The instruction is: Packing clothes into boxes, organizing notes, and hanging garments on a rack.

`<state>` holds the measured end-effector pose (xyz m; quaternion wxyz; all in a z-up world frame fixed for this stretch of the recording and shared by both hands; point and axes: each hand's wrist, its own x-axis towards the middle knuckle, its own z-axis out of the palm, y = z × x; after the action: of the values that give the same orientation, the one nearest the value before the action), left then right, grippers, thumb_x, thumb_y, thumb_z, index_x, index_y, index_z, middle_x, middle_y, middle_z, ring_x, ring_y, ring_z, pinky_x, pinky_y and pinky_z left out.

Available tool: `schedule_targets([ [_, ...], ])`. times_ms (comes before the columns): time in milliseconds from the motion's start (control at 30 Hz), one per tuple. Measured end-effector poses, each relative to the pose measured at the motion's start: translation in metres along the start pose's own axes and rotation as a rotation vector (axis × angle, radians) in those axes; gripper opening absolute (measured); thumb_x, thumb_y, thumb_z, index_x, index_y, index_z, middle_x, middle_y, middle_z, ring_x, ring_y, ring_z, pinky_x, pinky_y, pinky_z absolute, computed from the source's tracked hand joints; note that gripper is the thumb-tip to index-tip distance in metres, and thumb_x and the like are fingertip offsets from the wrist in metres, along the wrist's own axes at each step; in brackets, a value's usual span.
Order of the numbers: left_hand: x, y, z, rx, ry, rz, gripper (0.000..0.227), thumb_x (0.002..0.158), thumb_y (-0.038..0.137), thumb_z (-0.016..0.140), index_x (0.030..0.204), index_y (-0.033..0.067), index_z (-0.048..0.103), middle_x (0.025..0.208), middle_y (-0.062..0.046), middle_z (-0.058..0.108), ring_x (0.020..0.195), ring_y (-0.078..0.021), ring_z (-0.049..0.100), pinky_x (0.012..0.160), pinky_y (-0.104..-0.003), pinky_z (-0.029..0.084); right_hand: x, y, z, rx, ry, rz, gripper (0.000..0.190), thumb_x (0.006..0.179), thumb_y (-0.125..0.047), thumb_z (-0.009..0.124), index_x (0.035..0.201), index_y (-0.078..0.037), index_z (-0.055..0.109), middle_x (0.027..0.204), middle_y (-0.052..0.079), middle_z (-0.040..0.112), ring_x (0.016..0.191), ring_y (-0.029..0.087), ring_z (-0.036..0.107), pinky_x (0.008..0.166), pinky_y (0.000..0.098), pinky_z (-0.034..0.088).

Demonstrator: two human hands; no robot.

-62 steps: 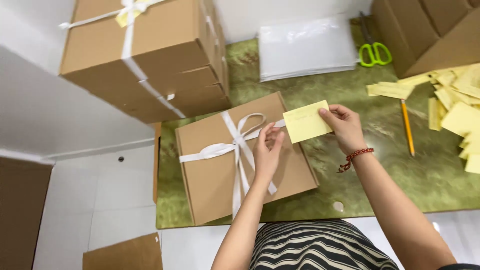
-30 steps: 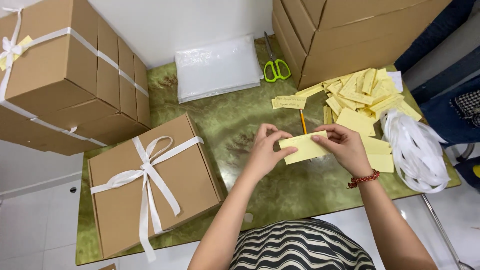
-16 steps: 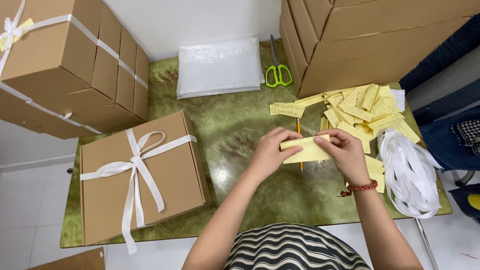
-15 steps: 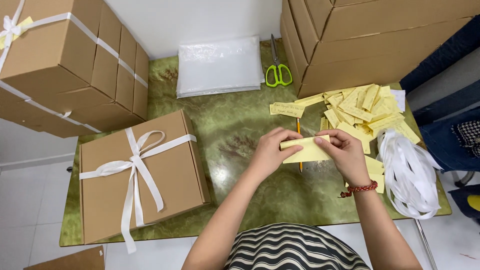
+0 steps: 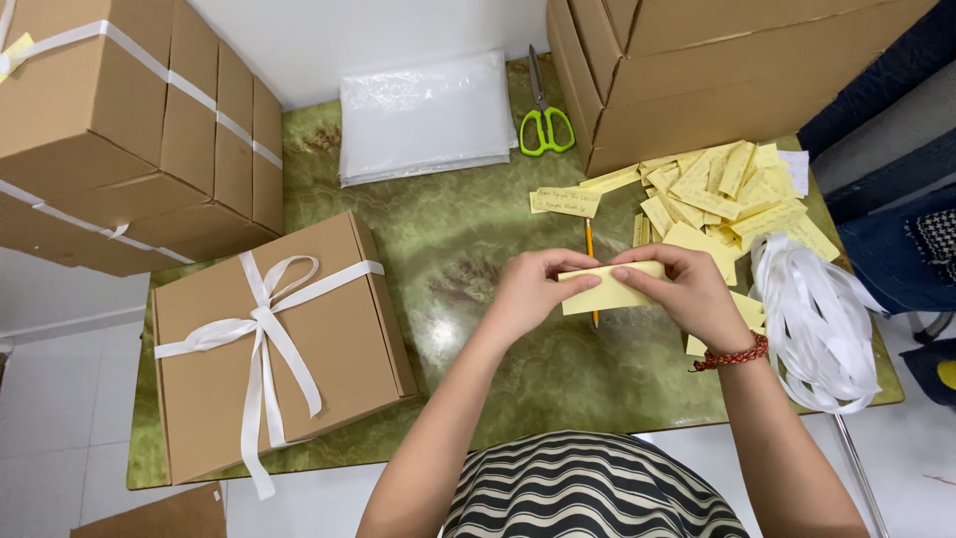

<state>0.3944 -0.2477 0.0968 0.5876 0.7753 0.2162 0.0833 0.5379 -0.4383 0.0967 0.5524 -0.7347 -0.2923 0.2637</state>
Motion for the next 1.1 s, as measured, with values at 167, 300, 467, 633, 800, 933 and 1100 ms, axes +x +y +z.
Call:
schedule_targets([
  [167,0.005,-0.010,-0.005,-0.189,-0.088,-0.066,0.027,0.086,0.024,0.089,0.111,0.0146,0.083,0.094,-0.006,0.083,0.088,-0.0080,0.072,0.074,-0.024,0.063,-0.002,-0.018,-0.002,0.033,0.000,0.091,0.022,0.089,-0.004,0.084,0.111,-0.003,0.084,0.083,0.006,0.072,0.077,0.012,0.056,0.068,0.0225,0.047],
  [300,0.011,-0.021,-0.005,-0.267,-0.131,-0.126,0.029,0.085,0.019,0.089,0.111,0.0071,0.083,0.094,-0.010,0.082,0.083,-0.0100,0.073,0.069,-0.026,0.066,-0.003,-0.017,0.000,0.061,-0.003,0.122,0.020,0.089,-0.004,0.083,0.109,-0.002,0.083,0.079,0.005,0.072,0.072,0.008,0.056,0.062,0.0194,0.044],
  [467,0.012,-0.020,-0.009,-0.275,-0.170,-0.152,0.030,0.085,0.017,0.089,0.111,0.0042,0.082,0.092,-0.010,0.081,0.081,-0.0109,0.073,0.069,-0.027,0.067,-0.004,-0.015,0.000,0.061,-0.019,0.138,0.021,0.089,-0.003,0.084,0.109,0.001,0.082,0.082,0.010,0.075,0.073,0.012,0.058,0.063,0.0227,0.046],
  [633,0.008,-0.019,-0.013,-0.252,-0.175,-0.146,0.030,0.084,0.017,0.089,0.110,0.0035,0.081,0.090,-0.009,0.080,0.080,-0.0101,0.073,0.068,-0.027,0.067,-0.008,-0.016,0.003,0.049,-0.040,0.138,0.020,0.088,-0.002,0.085,0.108,0.001,0.083,0.088,0.013,0.078,0.079,0.015,0.059,0.068,0.0269,0.048],
  [800,0.008,-0.021,-0.014,-0.192,-0.189,-0.121,0.023,0.085,0.017,0.088,0.105,0.0081,0.083,0.086,-0.007,0.081,0.078,-0.0082,0.072,0.067,-0.027,0.068,-0.011,-0.012,0.004,0.048,-0.060,0.132,0.016,0.088,0.000,0.083,0.104,0.000,0.083,0.089,0.011,0.078,0.083,0.016,0.062,0.073,0.0285,0.050],
  [933,0.008,-0.022,-0.011,-0.170,-0.189,-0.109,0.020,0.084,0.015,0.086,0.103,0.0089,0.083,0.082,-0.005,0.079,0.074,-0.0084,0.070,0.066,-0.026,0.067,-0.012,-0.013,0.003,0.052,-0.087,0.135,0.015,0.089,0.000,0.082,0.104,0.001,0.083,0.085,0.010,0.076,0.084,0.019,0.064,0.078,0.0318,0.052],
  [1100,0.009,-0.020,-0.007,-0.054,-0.189,-0.078,0.015,0.082,0.022,0.087,0.097,0.0190,0.084,0.078,0.002,0.080,0.068,-0.0048,0.069,0.060,-0.024,0.067,-0.012,-0.026,0.010,-0.038,-0.142,0.133,0.016,0.088,-0.004,0.084,0.104,-0.002,0.085,0.091,0.014,0.081,0.093,0.021,0.071,0.090,0.0381,0.056],
])
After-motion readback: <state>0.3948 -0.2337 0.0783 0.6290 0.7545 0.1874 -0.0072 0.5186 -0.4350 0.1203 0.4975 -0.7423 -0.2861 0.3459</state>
